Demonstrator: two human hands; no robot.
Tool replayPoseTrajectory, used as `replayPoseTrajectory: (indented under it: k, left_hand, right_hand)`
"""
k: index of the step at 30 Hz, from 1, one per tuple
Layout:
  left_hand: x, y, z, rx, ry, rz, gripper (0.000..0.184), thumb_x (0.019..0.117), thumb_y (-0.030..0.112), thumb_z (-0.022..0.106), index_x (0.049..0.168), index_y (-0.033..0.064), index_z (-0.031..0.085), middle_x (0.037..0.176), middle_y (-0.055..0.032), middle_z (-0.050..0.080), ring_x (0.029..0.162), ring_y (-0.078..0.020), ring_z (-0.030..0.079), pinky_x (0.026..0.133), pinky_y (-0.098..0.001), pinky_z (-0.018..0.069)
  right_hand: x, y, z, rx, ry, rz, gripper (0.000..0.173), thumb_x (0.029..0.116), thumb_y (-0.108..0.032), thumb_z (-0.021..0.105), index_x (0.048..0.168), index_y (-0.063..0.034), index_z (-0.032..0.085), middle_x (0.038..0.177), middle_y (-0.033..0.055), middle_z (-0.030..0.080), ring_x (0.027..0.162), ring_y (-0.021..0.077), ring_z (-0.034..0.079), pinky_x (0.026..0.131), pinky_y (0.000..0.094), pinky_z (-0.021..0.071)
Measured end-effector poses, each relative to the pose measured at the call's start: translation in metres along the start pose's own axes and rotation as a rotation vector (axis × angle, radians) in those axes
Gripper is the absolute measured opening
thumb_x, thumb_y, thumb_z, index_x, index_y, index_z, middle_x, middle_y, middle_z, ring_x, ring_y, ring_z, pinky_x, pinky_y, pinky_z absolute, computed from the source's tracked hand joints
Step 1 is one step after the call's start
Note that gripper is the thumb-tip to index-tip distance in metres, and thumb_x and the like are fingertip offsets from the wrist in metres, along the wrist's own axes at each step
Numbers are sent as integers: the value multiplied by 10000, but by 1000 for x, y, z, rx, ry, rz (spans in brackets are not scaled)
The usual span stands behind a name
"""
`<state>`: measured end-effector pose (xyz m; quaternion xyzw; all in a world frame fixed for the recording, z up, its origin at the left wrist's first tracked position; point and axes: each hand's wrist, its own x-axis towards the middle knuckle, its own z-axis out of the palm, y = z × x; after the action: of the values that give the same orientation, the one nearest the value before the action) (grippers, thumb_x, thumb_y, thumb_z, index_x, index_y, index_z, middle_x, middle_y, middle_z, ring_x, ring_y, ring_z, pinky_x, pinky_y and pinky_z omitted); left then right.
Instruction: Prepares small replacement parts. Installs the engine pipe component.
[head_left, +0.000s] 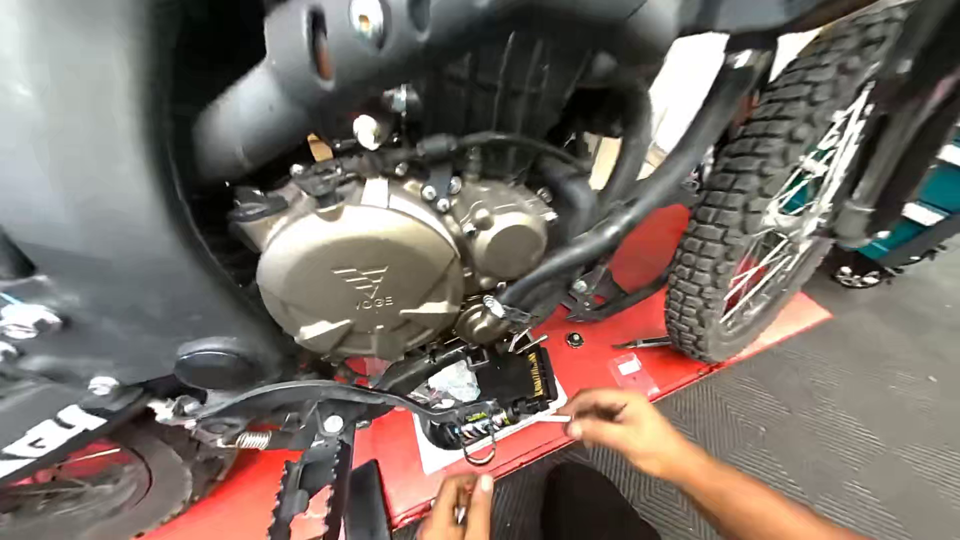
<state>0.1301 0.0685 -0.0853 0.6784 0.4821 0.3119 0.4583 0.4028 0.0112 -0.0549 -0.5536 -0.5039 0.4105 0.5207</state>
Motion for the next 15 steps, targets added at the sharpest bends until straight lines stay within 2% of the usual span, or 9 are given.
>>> replayPoseTrajectory:
  k: [1, 2, 4, 6, 7, 9, 10, 12, 15]
  left_hand:
    - [15, 18, 9, -27, 95, 63, 261, 988, 235, 657, 1061, -12, 699, 759, -40, 645, 649, -106, 614, 626, -322, 550]
    - [31, 33, 19, -72, 206, 129, 249, 968, 232, 683, 1076, 7, 691, 796, -6, 668, 675, -53, 629, 645, -261, 565]
    - [59, 56, 37, -176, 401, 238, 298, 919, 178, 743, 1131, -16, 661, 900, -10, 712, 781, -6, 676, 750, -200, 592]
    - [80, 70, 47, -219, 504, 318, 402, 896, 199, 786, 1191, -32, 639, 947, -42, 713, 831, -30, 687, 796, -222, 597]
    - [88, 76, 51, -209, 546, 321, 450, 888, 247, 799, 1211, -24, 639, 871, -23, 684, 756, -33, 653, 743, -232, 578]
    - [99, 84, 56, -169, 583, 273, 529, 870, 317, 814, 1253, -4, 639, 703, 14, 580, 593, -56, 539, 632, -269, 508]
    - [103, 86, 56, -151, 575, 241, 550, 866, 323, 823, 1281, 12, 641, 698, 0, 581, 583, -81, 532, 631, -299, 505]
    - [108, 91, 53, -142, 539, 185, 526, 867, 297, 830, 1299, 54, 655, 766, -35, 656, 628, -108, 585, 684, -339, 538]
    - [109, 93, 52, -111, 537, 216, 436, 869, 255, 827, 1230, 50, 695, 732, -17, 648, 589, -82, 555, 652, -313, 517]
  right_hand:
    - [5, -16, -3, -6, 81, -122, 195, 959, -200, 726, 1107, -82, 771, 957, 3, 758, 765, 63, 688, 691, 269, 601]
    - [10, -29, -3, -26, 147, -223, 175, 955, -194, 735, 1090, -92, 784, 950, 8, 757, 757, 73, 690, 687, 269, 609]
    - [19, -44, 1, -68, 223, -360, 146, 935, -164, 754, 1058, -92, 788, 913, 23, 750, 715, 95, 680, 650, 279, 605]
    - [29, -49, 6, -93, 271, -440, 145, 918, -128, 770, 1050, -71, 785, 922, 33, 754, 718, 106, 689, 657, 287, 619]
    - [33, -48, 7, -111, 287, -461, 147, 916, -122, 773, 1051, -66, 786, 937, 33, 756, 735, 107, 696, 676, 290, 625]
    - [38, -44, 8, -160, 320, -474, 152, 915, -136, 776, 1057, -85, 790, 953, 14, 761, 756, 99, 708, 695, 290, 634]
    - [40, -42, 8, -169, 327, -473, 153, 923, -151, 774, 1064, -96, 790, 962, 7, 761, 763, 101, 712, 700, 295, 639]
    - [44, -42, 8, -149, 335, -466, 152, 926, -149, 774, 1068, -99, 791, 978, 6, 762, 762, 107, 708, 694, 297, 634]
    - [46, -40, 9, -196, 376, -496, 138, 927, -138, 770, 1057, -98, 792, 989, -3, 764, 815, 95, 723, 751, 302, 646]
